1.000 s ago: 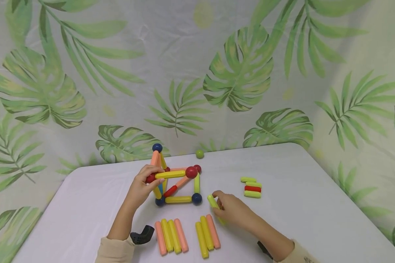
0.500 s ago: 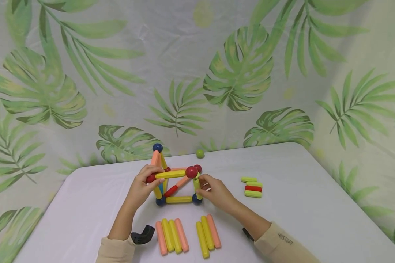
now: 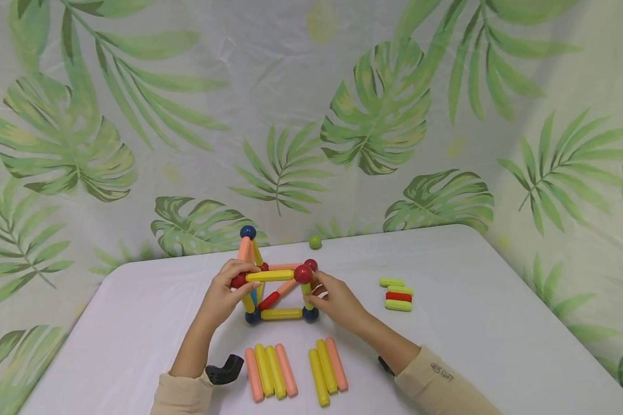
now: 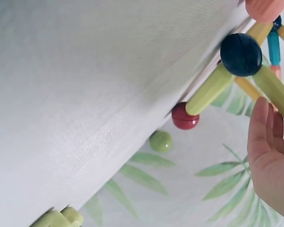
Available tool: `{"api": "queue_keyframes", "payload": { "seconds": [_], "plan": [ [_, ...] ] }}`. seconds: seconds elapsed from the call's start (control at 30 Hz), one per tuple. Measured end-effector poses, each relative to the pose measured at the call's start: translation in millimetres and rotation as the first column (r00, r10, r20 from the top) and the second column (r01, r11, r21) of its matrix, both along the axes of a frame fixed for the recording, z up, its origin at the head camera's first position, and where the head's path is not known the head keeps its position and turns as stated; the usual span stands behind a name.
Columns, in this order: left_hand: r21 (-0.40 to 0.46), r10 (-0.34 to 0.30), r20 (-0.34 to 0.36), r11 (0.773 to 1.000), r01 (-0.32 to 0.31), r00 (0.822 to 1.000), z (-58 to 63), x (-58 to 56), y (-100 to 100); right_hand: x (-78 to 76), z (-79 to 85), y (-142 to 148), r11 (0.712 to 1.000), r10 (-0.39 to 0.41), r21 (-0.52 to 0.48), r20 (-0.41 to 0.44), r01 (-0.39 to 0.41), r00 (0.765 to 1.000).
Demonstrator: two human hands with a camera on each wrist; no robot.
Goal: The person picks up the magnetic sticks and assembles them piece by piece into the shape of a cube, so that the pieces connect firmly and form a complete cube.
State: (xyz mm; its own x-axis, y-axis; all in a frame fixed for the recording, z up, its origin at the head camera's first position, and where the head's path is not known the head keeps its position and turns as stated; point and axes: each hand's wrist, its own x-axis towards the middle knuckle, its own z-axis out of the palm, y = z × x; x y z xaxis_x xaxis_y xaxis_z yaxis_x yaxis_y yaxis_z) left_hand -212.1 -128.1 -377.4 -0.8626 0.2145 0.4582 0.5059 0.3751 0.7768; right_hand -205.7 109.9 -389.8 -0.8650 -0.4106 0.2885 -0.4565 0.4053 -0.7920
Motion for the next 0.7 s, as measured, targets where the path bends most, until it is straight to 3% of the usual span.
{"api": "queue_keyframes", "payload": {
  "seconds": [0.23, 0.47, 0.7],
  "plan": [
    [0.01, -0.009, 0.015, 1.0, 0.009, 1.0, 0.3, -0.3, -0.9, -5.2, -6.6, 0.2, 0.997, -0.007, -0.076, -0.034, 0.004, 0.999],
    [0.013, -0.044, 0.005, 0.999, 0.044, 0.999, -26.4, -21.4, -11.2, -4.0, 3.2, -1.4, 0.992, -0.014, -0.128, -0.114, -0.001, 0.993],
    [0.056, -0.08, 0.043, 0.995, 0.078, 0.996, -15.3, -15.0, -19.5, -9.1, 0.2, 2.7, 0.991, -0.012, -0.135, -0.129, -0.006, 0.992]
  ]
}}
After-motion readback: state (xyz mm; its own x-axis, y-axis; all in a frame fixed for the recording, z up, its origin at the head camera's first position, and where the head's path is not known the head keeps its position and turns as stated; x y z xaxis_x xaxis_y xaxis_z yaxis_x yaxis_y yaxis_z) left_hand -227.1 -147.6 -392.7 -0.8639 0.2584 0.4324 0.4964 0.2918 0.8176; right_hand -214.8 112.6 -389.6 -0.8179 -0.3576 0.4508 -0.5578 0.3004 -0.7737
